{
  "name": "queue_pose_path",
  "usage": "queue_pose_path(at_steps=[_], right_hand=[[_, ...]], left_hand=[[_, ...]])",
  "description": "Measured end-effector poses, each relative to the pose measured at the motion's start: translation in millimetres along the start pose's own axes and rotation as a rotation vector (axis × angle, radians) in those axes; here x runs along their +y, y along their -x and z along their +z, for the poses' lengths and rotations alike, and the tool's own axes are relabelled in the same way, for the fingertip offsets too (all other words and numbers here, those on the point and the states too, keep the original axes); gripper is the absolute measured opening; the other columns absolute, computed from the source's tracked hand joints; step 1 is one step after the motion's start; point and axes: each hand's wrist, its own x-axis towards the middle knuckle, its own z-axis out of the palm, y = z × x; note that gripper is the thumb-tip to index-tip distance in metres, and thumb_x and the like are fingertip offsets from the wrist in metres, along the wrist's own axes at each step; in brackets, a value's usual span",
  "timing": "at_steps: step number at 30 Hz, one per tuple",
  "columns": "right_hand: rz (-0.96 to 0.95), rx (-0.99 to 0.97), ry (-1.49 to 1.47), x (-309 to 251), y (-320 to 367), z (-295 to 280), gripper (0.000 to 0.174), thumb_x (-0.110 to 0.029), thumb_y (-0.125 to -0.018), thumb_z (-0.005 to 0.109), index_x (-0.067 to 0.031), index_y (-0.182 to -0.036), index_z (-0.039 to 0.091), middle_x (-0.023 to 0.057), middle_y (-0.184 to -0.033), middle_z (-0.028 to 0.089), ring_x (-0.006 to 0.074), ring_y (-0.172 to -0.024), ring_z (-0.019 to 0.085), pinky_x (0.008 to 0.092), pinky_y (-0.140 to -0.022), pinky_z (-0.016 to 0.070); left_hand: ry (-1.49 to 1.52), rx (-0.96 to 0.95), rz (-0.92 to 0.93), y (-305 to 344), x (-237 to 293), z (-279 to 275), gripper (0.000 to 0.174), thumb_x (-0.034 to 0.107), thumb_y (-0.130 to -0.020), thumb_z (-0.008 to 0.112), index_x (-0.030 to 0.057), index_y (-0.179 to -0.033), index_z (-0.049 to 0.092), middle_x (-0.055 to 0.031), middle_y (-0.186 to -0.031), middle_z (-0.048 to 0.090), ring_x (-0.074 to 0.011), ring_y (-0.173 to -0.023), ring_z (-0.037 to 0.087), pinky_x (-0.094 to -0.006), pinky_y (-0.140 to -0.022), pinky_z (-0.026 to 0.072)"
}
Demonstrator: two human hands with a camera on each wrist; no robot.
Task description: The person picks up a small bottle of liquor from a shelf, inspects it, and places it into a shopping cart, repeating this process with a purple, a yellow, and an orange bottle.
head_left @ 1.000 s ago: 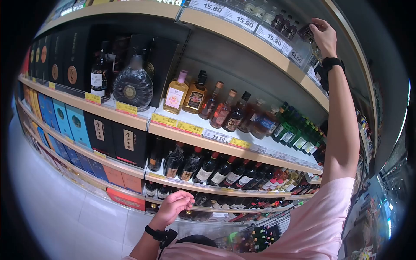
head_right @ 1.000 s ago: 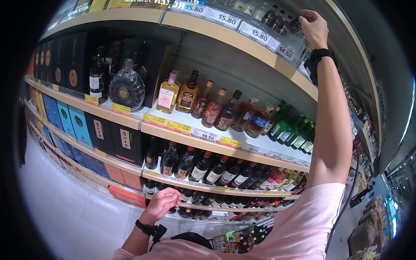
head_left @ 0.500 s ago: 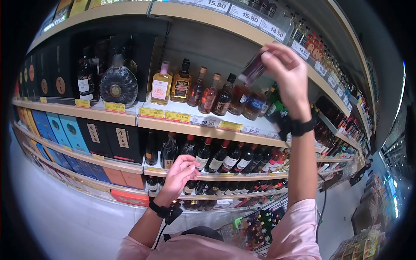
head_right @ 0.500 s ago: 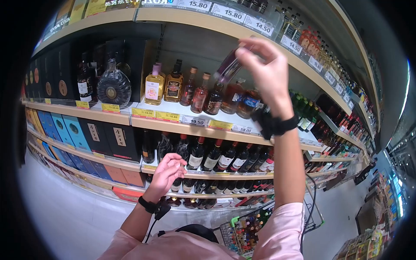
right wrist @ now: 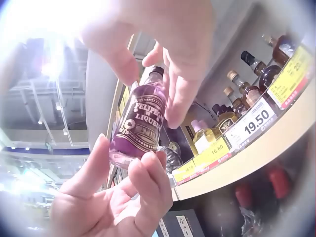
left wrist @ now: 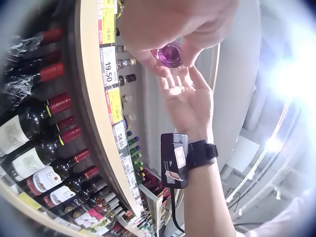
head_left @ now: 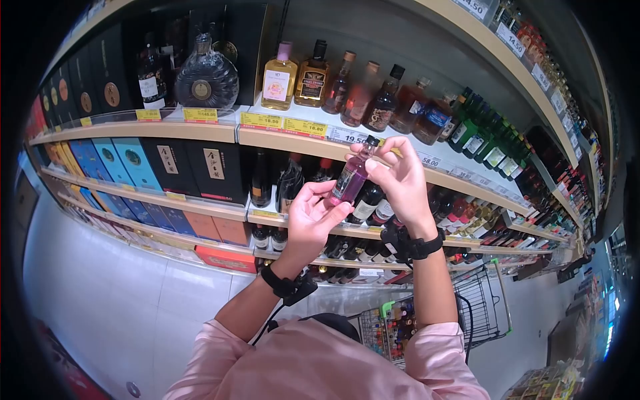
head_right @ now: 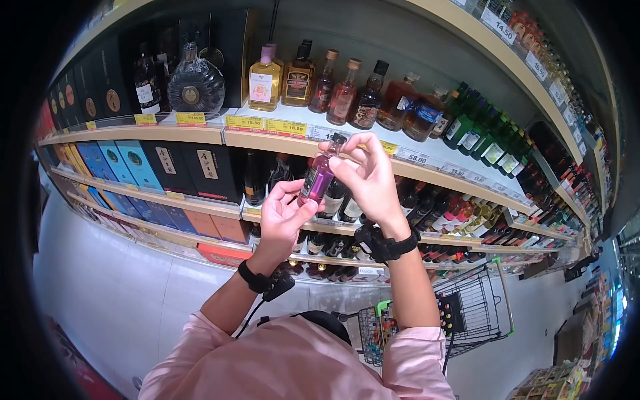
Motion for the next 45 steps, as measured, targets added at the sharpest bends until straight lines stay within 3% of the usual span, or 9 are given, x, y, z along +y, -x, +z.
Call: queue_pose_path(at_steps=[5,7,16,24,30,33,36,40,45], right_hand=[[0.073,-0.009,0.043,-1,-4,2,0.028,-0.007,-0.097,0.059,-0.0043,-0.120,0.043,0.0195,-0.113,0.068,0.0178,-0.104,0.064,0.0316,-0.091,0.0516],[0.055,-0.060,0.065,1,-6,9,0.037,-0.007,-0.097,0.058,-0.0022,-0.132,0.045,0.0157,-0.112,0.069,0.0157,-0.104,0.064,0.0302,-0.091,0.0509],[0.068,-0.123,0.110,15,-12,5,0.026,-0.007,-0.098,0.055,-0.0003,-0.123,0.057,0.0123,-0.106,0.070,0.0147,-0.103,0.064,0.0290,-0.092,0.0496],[0.089,-0.132,0.027,18,-6,0,0.034,-0.015,-0.095,0.063,0.0027,-0.123,0.055,0.0120,-0.101,0.069,0.0196,-0.099,0.066,0.0311,-0.093,0.0497],[0.071,-0.164,-0.098,23,-5,8,0.027,-0.016,-0.098,0.057,-0.0007,-0.121,0.055,0.0137,-0.101,0.069,0.0192,-0.098,0.066,0.0322,-0.091,0.0505],[0.116,-0.142,-0.023,25,-5,6,0.027,-0.017,-0.099,0.057,-0.0008,-0.120,0.058,0.0139,-0.100,0.069,0.0185,-0.097,0.066,0.0319,-0.090,0.0507],[0.151,-0.150,-0.026,31,-4,5,0.030,-0.018,-0.099,0.057,-0.0007,-0.123,0.058,0.0140,-0.100,0.070,0.0179,-0.096,0.066,0.0311,-0.089,0.0505],[0.195,-0.119,-0.181,33,2,7,0.031,-0.019,-0.099,0.057,-0.0001,-0.124,0.059,0.0137,-0.100,0.070,0.0166,-0.096,0.066,0.0299,-0.089,0.0505],[0.157,-0.084,-0.030,46,5,1,0.025,-0.014,-0.097,0.059,0.0004,-0.117,0.062,0.0125,-0.097,0.070,0.0155,-0.093,0.066,0.0293,-0.086,0.0516]], left_hand=[[-0.065,0.076,0.093,10,-4,5,0.042,-0.016,-0.078,0.070,-0.0010,-0.110,0.047,-0.0141,-0.109,0.059,-0.0156,-0.100,0.063,-0.0296,-0.089,0.0545],[-0.142,0.107,0.145,12,-11,0,0.043,-0.016,-0.077,0.071,-0.0008,-0.108,0.047,-0.0139,-0.108,0.059,-0.0157,-0.099,0.063,-0.0287,-0.088,0.0546],[-0.427,0.223,0.329,21,-13,6,0.047,-0.014,-0.072,0.077,-0.0011,-0.105,0.046,-0.0122,-0.103,0.058,-0.0150,-0.094,0.063,-0.0270,-0.084,0.0547],[-0.276,0.147,0.114,28,-6,4,0.047,-0.012,-0.072,0.078,-0.0033,-0.106,0.047,-0.0126,-0.103,0.060,-0.0152,-0.093,0.066,-0.0288,-0.086,0.0564],[-0.461,0.188,0.254,32,-1,4,0.046,-0.012,-0.071,0.079,-0.0035,-0.105,0.050,-0.0118,-0.103,0.059,-0.0155,-0.094,0.065,-0.0288,-0.087,0.0555],[-0.199,0.129,0.115,36,0,-1,0.033,-0.009,-0.080,0.072,-0.0039,-0.106,0.052,-0.0126,-0.104,0.062,-0.0161,-0.092,0.065,-0.0299,-0.086,0.0555],[-0.054,0.007,-0.117,35,-1,-18,0.023,0.006,-0.095,0.059,-0.0051,-0.113,0.050,-0.0155,-0.103,0.064,-0.0193,-0.091,0.067,-0.0332,-0.084,0.0563],[0.229,-0.020,-0.291,34,1,-20,0.036,0.026,-0.104,0.036,-0.0035,-0.122,0.047,-0.0210,-0.104,0.064,-0.0264,-0.089,0.068,-0.0379,-0.082,0.0564],[0.286,-0.069,-0.359,39,2,-14,0.035,0.023,-0.104,0.037,0.0018,-0.132,0.037,-0.0235,-0.112,0.061,-0.0294,-0.097,0.067,-0.0387,-0.083,0.0562]])
